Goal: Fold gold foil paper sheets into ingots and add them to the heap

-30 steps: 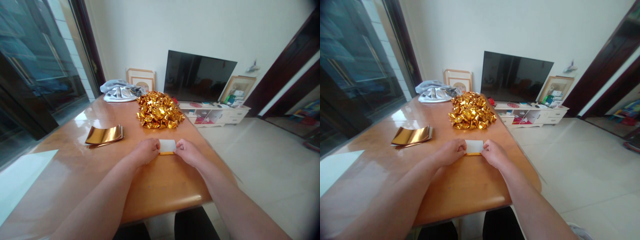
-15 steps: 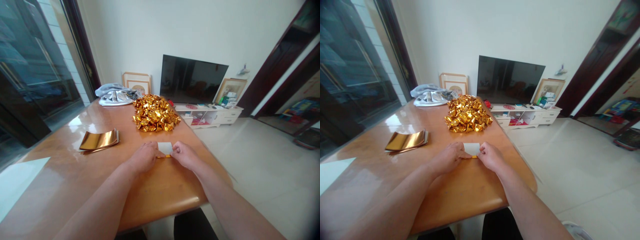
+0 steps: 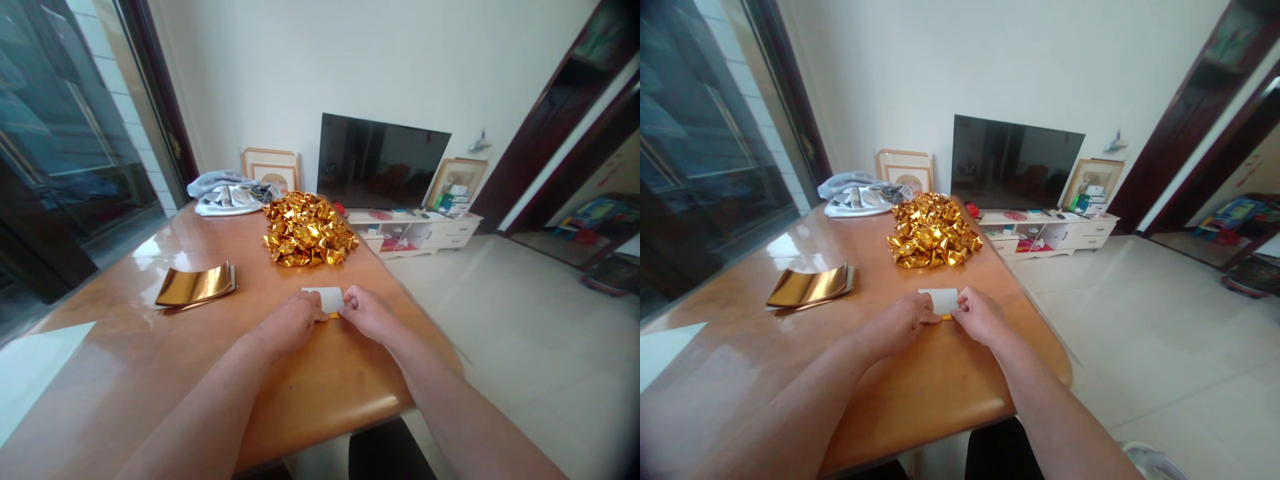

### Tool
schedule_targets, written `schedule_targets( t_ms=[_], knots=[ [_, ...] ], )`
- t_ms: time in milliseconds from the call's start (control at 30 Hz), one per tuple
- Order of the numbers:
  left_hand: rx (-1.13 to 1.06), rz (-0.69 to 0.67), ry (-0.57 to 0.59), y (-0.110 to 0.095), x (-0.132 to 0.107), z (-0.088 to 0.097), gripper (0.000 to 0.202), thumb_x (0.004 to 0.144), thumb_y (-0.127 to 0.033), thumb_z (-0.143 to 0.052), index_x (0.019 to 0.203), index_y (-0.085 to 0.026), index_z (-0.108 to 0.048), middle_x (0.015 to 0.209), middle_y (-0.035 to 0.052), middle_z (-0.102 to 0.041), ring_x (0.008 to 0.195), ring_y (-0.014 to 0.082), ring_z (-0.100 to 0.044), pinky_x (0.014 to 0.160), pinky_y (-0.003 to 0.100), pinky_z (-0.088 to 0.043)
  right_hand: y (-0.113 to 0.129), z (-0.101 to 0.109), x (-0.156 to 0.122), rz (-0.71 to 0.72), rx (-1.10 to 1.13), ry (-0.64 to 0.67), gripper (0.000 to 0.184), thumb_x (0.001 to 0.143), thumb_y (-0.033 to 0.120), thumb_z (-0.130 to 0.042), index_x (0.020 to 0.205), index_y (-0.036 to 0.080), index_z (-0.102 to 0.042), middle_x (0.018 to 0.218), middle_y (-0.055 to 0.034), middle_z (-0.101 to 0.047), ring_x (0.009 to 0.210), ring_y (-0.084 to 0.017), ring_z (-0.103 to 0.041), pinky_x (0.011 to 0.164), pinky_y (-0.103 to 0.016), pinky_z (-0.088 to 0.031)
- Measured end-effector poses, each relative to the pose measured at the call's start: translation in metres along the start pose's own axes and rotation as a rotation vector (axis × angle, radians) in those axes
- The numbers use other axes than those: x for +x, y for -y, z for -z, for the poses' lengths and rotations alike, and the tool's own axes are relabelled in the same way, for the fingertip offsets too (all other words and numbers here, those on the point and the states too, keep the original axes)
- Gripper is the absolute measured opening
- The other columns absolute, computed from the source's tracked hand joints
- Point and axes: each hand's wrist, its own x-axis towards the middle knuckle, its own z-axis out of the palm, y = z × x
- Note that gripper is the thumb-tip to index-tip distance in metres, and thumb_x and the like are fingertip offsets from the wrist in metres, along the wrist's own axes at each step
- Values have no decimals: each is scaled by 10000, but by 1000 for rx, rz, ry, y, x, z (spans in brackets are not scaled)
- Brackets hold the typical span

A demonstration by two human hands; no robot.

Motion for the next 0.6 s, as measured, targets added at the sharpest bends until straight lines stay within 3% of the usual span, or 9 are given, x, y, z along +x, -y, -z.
schedule_targets(
  t_ms=[200,400,600],
  knots=[
    [10,108,5,-6,-2,1,338,968,-227,-415,1065,-256,-738,1029,77,-671,966,229,-588,859,333,-453,-2,-2,0,18,13,-13,146,818,266,-687,915,229,-585,780,37,-664,662,-124,-564,575,-225,-302],
    [83,99,53,-14,-5,7,380,977,-248,-398,1154,-324,-726,1011,81,-615,911,231,-571,758,321,-433,-2,-1,0,42,-26,-24,146,813,270,-693,901,231,-584,768,36,-651,653,-123,-549,574,-227,-289],
    [121,85,95,-13,-8,9,409,964,-226,-397,1185,-364,-712,1030,81,-592,942,242,-564,784,338,-423,-4,-4,-3,82,9,-40,93,832,234,-647,892,229,-577,780,32,-652,672,-129,-556,586,-227,-314]
  ],
)
